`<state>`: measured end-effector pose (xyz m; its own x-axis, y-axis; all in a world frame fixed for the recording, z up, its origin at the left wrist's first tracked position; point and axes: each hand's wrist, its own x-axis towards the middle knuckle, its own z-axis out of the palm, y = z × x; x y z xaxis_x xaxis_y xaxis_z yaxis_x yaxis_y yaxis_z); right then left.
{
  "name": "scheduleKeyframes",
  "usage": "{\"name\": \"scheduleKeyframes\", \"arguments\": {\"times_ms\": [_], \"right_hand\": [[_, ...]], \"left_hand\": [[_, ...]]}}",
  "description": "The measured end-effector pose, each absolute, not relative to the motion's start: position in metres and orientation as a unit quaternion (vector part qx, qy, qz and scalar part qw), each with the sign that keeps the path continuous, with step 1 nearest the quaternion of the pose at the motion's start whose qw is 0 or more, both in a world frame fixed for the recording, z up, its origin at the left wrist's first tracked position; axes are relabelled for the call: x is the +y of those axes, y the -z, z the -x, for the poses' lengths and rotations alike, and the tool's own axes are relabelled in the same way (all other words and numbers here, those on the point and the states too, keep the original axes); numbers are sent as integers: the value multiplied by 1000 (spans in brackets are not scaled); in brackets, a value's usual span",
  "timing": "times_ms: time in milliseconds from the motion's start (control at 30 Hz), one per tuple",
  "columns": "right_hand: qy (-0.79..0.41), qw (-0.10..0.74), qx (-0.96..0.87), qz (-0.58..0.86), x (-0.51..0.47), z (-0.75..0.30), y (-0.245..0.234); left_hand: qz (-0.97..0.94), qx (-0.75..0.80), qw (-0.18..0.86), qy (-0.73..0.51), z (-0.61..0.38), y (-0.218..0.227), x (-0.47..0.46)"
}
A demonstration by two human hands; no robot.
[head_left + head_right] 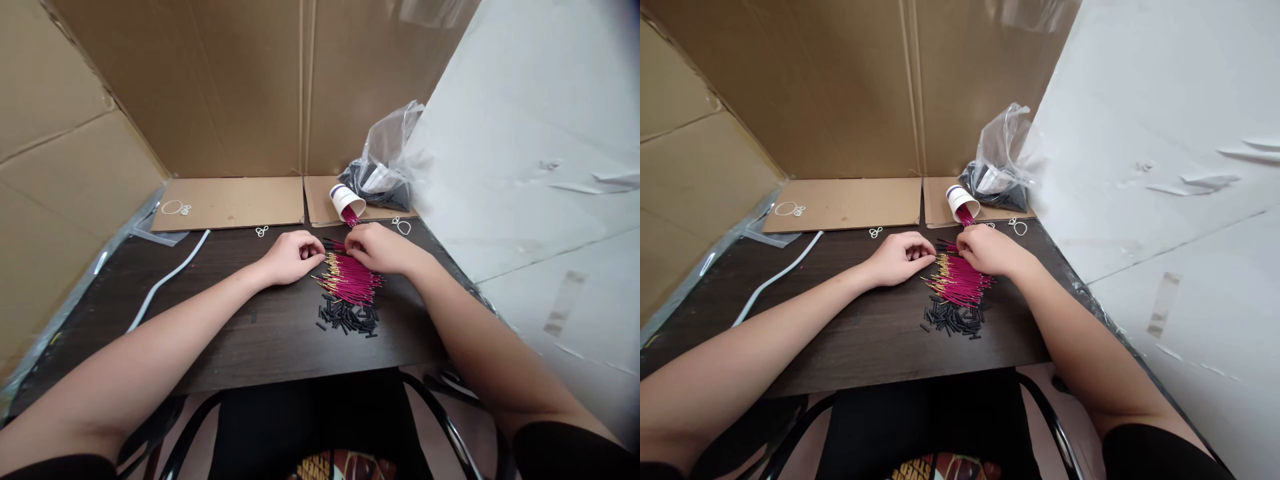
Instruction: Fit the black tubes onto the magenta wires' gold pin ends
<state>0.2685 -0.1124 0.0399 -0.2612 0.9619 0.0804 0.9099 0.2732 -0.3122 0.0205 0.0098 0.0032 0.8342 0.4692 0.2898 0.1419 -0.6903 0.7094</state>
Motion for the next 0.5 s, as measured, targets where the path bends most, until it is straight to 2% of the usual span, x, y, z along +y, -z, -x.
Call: {"name": "scheduleKeyframes", "arguments": {"times_ms": [267, 367, 500], "right_hand": [[-39, 35, -775, 630, -114, -259, -35], [-18, 83, -775, 626, -115, -261, -36], [-39, 215, -757, 616, -115, -265, -42]], "left_hand": [[-884, 130, 401, -201, -17, -11, 9], [-883, 79, 439, -145, -14, -19, 9], [-881, 21, 470, -51, -11, -28, 9]]}}
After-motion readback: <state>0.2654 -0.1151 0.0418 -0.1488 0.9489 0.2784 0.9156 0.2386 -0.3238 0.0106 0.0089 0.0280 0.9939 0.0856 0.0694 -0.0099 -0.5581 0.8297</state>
